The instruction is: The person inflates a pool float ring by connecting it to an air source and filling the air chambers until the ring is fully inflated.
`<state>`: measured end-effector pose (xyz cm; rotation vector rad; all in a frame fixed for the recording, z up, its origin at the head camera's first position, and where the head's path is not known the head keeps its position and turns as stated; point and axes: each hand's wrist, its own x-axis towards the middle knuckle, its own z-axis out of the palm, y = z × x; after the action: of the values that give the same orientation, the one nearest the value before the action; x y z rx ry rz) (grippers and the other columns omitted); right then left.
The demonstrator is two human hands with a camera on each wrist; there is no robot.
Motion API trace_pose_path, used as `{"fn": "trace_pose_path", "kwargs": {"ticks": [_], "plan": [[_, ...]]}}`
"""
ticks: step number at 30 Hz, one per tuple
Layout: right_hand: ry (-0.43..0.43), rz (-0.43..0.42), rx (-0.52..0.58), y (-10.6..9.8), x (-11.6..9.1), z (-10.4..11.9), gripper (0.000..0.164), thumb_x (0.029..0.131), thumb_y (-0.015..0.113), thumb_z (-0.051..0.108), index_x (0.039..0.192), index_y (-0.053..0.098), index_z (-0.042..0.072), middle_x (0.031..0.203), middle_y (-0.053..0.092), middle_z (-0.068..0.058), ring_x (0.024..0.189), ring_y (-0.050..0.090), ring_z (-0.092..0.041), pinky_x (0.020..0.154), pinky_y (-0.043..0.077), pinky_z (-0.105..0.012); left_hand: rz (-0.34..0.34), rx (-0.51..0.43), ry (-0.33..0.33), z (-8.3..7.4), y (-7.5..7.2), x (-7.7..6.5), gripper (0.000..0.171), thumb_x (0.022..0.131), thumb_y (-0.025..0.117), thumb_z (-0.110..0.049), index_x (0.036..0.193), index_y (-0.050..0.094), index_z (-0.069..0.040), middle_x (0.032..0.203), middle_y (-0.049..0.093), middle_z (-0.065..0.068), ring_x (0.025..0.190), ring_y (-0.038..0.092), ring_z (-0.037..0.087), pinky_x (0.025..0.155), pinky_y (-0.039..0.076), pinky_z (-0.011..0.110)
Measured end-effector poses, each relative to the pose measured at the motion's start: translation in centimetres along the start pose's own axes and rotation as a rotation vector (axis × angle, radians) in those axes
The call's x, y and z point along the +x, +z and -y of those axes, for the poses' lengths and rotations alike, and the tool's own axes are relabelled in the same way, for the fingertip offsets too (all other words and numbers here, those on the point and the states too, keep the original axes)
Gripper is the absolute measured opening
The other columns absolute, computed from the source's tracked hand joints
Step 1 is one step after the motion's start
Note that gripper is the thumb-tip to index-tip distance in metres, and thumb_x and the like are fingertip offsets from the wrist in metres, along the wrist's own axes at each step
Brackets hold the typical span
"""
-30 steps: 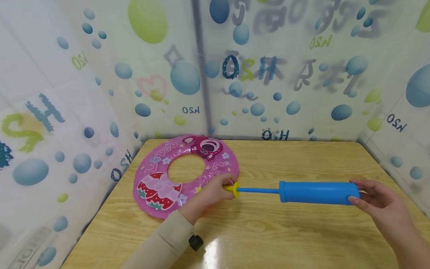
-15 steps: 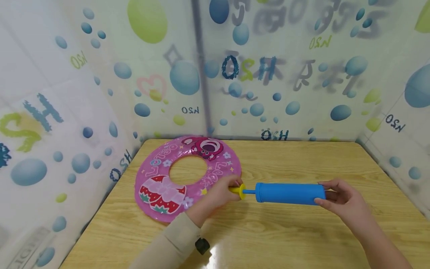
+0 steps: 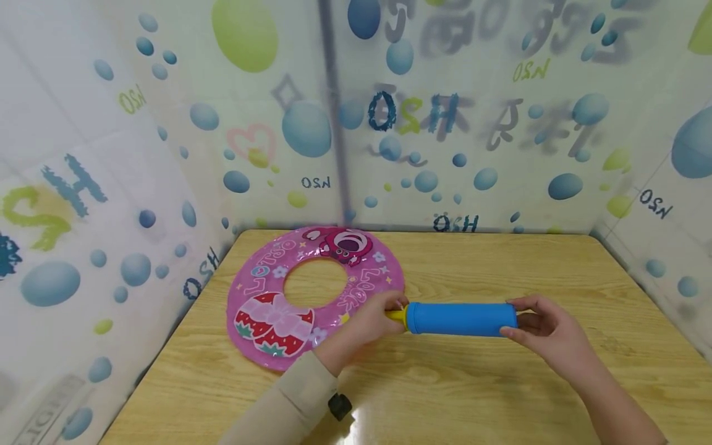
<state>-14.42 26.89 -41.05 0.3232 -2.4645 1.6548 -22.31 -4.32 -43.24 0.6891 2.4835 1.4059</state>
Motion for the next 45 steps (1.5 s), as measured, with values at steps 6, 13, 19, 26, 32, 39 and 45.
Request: {"fn": "trace_pose_path", "kwargs": {"ticks": [6,13,19,26,32,39,45], "plan": [[-0.068,-0.067,0.010,-1.4,-0.1,0.0,0.038,0.090,0.065,-0.004,0.127,0.058,0.003,0.115,0.059,0.018,0.095,0.062,0.001,0.073,0.053,-0.018,-0.011,-0.025,-0.040,0.5,-0.3,0.1,0.032,0.081,0.076,-0.001,0.109,0.063,-0.009,0.099,0.062,-0.001,0.098,0.057,0.020,0.089,0.049,0.034],[-0.078,-0.069,0.053,-3.4,-0.6,-0.4,0.043,0.091,0.063,-0.006,0.131,0.059,0.008,0.118,0.059,0.015,0.097,0.063,0.002,0.072,0.054,-0.017,-0.023,-0.010,-0.035,0.9,-1.0,-0.1,0.033,0.078,0.076,-0.001,0.107,0.063,-0.007,0.097,0.064,0.001,0.093,0.057,0.018,0.086,0.048,0.033],[-0.051,-0.088,-0.004,-5.1,-1.2,-0.9,0.046,0.091,0.064,-0.004,0.135,0.056,0.007,0.124,0.055,0.017,0.101,0.059,0.006,0.073,0.052,-0.015,-0.012,-0.017,-0.047,1.5,-1.4,-0.6,0.035,0.079,0.076,-0.002,0.111,0.063,-0.007,0.097,0.065,0.000,0.090,0.057,0.017,0.085,0.048,0.031],[-0.061,-0.123,-0.010,-6.8,-1.9,-1.8,0.048,0.092,0.061,-0.007,0.138,0.054,0.007,0.127,0.054,0.017,0.103,0.058,0.007,0.074,0.050,-0.012,-0.008,0.007,-0.078,2.3,-1.9,-1.1,0.042,0.081,0.076,-0.005,0.120,0.062,-0.006,0.105,0.063,0.001,0.103,0.057,0.022,0.094,0.046,0.039],[-0.075,-0.154,-0.017,-7.9,-2.4,-2.4,0.051,0.090,0.061,-0.011,0.138,0.055,0.007,0.127,0.055,0.019,0.101,0.059,0.007,0.073,0.050,-0.012,-0.015,0.024,-0.056,2.4,-2.2,-1.5,0.038,0.080,0.077,-0.004,0.115,0.063,-0.006,0.102,0.063,0.001,0.102,0.059,0.023,0.095,0.046,0.041],[0.096,-0.079,-0.099,-6.9,-1.7,-1.9,0.041,0.088,0.071,0.004,0.128,0.061,0.010,0.112,0.055,0.024,0.087,0.063,-0.001,0.064,0.055,-0.023,-0.024,-0.023,-0.021,1.8,-1.4,-1.4,0.030,0.080,0.075,0.001,0.108,0.063,-0.003,0.103,0.065,0.004,0.101,0.059,0.023,0.093,0.046,0.038],[0.147,-0.012,-0.080,-4.9,-0.8,-1.3,0.041,0.088,0.074,0.013,0.126,0.061,0.007,0.109,0.058,0.025,0.090,0.063,-0.002,0.068,0.056,-0.028,-0.036,-0.024,-0.037,1.5,-0.7,-1.0,0.029,0.080,0.074,0.005,0.106,0.064,-0.003,0.103,0.064,0.005,0.101,0.059,0.024,0.092,0.048,0.037]]}}
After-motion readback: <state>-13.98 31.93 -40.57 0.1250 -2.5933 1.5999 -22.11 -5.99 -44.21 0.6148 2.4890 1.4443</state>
